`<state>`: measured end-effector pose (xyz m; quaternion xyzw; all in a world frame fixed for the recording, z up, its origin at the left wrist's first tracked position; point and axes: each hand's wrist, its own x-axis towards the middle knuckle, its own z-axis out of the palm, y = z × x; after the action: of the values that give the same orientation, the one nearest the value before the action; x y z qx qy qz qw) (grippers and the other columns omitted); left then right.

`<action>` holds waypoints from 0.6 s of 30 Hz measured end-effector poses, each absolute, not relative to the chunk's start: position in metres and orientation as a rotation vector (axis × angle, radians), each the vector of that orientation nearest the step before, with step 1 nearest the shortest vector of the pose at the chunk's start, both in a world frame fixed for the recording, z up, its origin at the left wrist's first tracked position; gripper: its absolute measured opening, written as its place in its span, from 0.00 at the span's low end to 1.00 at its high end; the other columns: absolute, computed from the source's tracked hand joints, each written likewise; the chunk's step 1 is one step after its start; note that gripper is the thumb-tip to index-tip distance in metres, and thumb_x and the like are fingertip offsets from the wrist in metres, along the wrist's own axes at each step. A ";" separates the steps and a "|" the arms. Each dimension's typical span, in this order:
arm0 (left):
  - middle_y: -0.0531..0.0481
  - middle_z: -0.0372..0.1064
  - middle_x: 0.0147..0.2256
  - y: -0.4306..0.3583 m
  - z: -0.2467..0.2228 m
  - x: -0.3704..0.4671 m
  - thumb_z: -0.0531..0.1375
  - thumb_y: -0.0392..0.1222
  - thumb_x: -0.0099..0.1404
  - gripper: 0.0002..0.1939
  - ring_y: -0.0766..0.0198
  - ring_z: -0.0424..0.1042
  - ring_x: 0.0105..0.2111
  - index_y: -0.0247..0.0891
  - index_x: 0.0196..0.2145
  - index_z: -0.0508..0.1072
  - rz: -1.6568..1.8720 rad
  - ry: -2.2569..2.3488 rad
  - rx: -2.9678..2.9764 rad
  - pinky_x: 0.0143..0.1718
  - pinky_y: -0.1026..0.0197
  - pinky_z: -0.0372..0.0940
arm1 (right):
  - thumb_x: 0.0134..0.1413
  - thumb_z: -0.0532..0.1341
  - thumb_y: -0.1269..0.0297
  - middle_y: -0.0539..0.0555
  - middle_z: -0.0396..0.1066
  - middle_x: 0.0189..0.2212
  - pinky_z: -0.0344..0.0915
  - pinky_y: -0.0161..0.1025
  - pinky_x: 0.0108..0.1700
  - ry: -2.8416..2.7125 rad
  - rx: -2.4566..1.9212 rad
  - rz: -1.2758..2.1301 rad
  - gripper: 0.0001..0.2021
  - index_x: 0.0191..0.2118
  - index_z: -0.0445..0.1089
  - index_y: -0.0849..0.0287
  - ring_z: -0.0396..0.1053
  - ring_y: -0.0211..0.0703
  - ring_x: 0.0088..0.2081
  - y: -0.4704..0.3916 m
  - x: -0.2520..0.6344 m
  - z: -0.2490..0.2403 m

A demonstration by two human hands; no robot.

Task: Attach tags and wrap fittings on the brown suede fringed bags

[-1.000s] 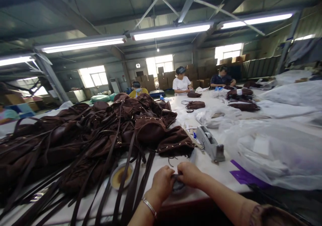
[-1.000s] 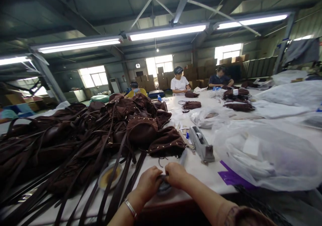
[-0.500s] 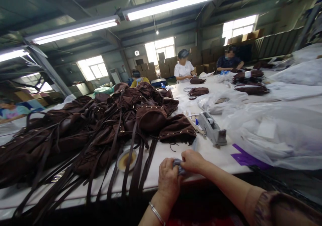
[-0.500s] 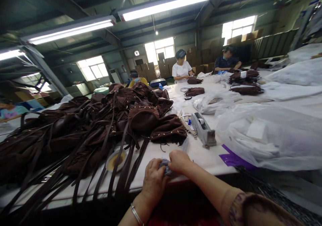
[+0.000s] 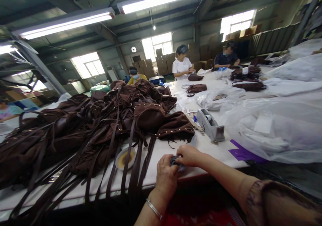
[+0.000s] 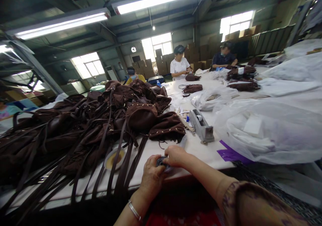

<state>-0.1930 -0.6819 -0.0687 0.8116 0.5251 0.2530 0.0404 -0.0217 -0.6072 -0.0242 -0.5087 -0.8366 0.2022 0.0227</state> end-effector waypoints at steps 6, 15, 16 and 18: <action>0.46 0.66 0.50 -0.680 -0.073 -0.197 0.68 0.30 0.55 0.11 0.49 0.64 0.51 0.43 0.36 0.78 0.850 1.562 2.515 0.52 0.45 0.65 | 0.52 0.61 0.55 0.60 0.80 0.37 0.62 0.39 0.36 -2.639 -1.585 0.572 0.15 0.37 0.81 0.57 0.75 0.53 0.39 -0.606 -0.026 -0.027; 0.45 0.66 0.44 -0.689 -0.074 -0.201 0.63 0.31 0.62 0.14 0.54 0.65 0.45 0.45 0.43 0.77 0.898 1.536 2.630 0.47 0.49 0.67 | 0.52 0.61 0.62 0.59 0.81 0.33 0.59 0.36 0.33 -2.642 -1.606 0.577 0.11 0.34 0.81 0.57 0.75 0.48 0.36 -0.598 -0.032 -0.032; 0.45 0.67 0.44 -0.689 -0.073 -0.201 0.63 0.32 0.62 0.14 0.53 0.65 0.45 0.45 0.44 0.76 0.848 1.557 2.629 0.47 0.49 0.67 | 0.52 0.61 0.62 0.59 0.81 0.33 0.59 0.36 0.33 -2.640 -1.602 0.577 0.11 0.34 0.81 0.58 0.75 0.47 0.36 -0.598 -0.032 -0.032; 0.45 0.67 0.43 -0.689 -0.070 -0.200 0.64 0.33 0.61 0.16 0.52 0.65 0.45 0.44 0.47 0.75 0.735 1.611 2.610 0.47 0.48 0.66 | 0.53 0.61 0.62 0.59 0.81 0.33 0.58 0.35 0.33 -2.631 -1.597 0.573 0.11 0.34 0.81 0.58 0.74 0.46 0.35 -0.599 -0.031 -0.032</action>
<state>-0.2003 -0.6893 -0.0696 0.8275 0.5108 0.2329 -0.0062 -0.0313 -0.5992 -0.0325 -0.5102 -0.8404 0.1829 0.0053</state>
